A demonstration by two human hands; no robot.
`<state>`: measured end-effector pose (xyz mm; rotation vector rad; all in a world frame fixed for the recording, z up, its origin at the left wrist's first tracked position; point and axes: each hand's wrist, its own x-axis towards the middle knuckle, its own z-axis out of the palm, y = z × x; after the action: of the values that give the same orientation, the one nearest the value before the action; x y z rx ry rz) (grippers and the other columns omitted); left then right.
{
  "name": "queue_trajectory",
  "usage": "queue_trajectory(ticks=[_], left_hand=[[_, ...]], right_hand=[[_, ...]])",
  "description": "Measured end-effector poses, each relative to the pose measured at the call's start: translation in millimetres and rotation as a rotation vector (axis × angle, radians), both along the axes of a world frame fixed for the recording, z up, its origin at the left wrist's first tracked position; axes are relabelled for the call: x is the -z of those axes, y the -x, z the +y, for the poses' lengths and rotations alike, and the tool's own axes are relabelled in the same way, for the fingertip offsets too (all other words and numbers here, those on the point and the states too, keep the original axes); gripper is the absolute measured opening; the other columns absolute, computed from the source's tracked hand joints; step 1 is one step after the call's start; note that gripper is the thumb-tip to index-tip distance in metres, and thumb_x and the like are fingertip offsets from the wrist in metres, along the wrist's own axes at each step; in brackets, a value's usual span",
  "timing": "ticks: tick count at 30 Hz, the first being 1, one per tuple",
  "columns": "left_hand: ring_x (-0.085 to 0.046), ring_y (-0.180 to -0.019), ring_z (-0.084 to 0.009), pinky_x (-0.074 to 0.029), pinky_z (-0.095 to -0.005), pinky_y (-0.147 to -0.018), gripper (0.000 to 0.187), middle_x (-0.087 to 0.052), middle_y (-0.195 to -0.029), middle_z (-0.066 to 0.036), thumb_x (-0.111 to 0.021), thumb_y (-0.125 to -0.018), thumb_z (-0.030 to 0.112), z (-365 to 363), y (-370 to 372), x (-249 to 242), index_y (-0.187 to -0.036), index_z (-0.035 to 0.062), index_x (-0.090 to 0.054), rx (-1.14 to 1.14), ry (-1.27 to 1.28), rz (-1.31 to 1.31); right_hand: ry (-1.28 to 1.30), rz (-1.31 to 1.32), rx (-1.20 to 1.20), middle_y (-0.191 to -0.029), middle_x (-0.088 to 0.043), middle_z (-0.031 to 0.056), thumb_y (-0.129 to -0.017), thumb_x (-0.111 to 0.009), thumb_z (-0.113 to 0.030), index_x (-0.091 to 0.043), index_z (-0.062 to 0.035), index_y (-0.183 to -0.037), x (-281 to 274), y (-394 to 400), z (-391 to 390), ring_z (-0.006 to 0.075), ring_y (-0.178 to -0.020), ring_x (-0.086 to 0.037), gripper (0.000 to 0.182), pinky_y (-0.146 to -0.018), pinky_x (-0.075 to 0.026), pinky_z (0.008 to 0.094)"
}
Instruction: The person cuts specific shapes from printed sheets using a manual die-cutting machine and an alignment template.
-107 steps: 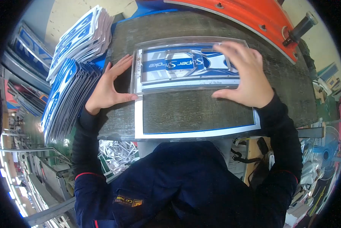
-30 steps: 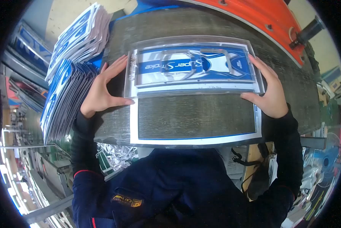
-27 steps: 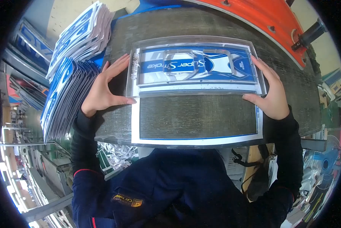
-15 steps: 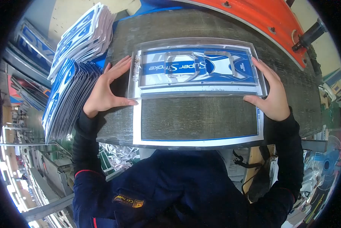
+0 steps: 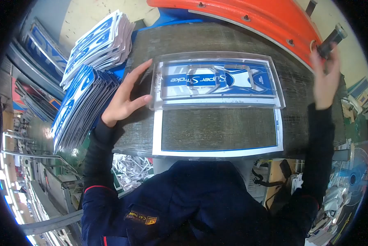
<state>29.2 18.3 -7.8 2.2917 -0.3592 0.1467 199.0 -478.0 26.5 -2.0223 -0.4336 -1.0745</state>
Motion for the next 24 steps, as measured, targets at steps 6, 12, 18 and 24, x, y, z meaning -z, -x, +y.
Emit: queue_trajectory(ticks=[6, 12, 18, 24], left_hand=[[-0.022, -0.151, -0.042, -0.015, -0.0635, -0.118, 0.078, -0.03, -0.164, -0.014, -0.062, -0.085, 0.05, -4.5, 0.5, -2.4, -0.15, 0.0117, -0.044, 0.051, -0.304, -0.1], [-0.025, -0.149, -0.0433, -0.016, -0.0667, -0.116, 0.076, -0.034, -0.162, -0.013, -0.057, -0.084, 0.055, -8.5, 0.8, -4.6, -0.145, 0.0119, -0.046, 0.032, -0.432, -0.164], [-0.03, -0.147, -0.0427, -0.017, -0.0676, -0.116, 0.075, -0.036, -0.16, -0.014, -0.057, -0.081, 0.054, -9.0, -0.9, -3.7, -0.143, 0.012, -0.047, 0.037, -0.397, -0.166], [-0.03, -0.147, -0.0398, -0.018, -0.0619, -0.117, 0.075, -0.036, -0.16, -0.017, -0.059, -0.085, 0.05, -5.7, 0.6, 0.5, -0.147, 0.0107, -0.044, 0.057, -0.348, -0.192]], right_hand=[[-0.533, 0.18, -0.199, -0.116, -0.063, 0.0127, -0.092, -0.073, -0.028, -0.055, 0.0046, -0.134, -67.4, -127.7, -87.9, 0.0179, -0.113, -0.059, 0.056, -0.099, -0.045, 0.032], [-0.75, 0.316, -0.265, -0.081, -0.063, 0.0033, -0.086, -0.078, -0.027, -0.066, -0.0035, -0.099, -57.3, -152.6, -83.6, 0.0151, -0.074, -0.062, 0.03, -0.072, -0.051, 0.0288], [-0.734, 0.282, -0.275, -0.075, -0.06, 0.0016, -0.089, -0.075, -0.023, -0.063, -0.0046, -0.095, -60.4, -113.0, -55.7, 0.0124, -0.067, -0.058, 0.023, -0.065, -0.048, 0.0264], [-0.743, 0.313, -0.385, -0.074, -0.056, 0.0007, -0.093, -0.071, -0.02, -0.06, -0.0045, -0.094, -62.8, -45.8, -11.0, 0.0106, -0.066, -0.054, 0.019, -0.064, -0.046, 0.0251]])
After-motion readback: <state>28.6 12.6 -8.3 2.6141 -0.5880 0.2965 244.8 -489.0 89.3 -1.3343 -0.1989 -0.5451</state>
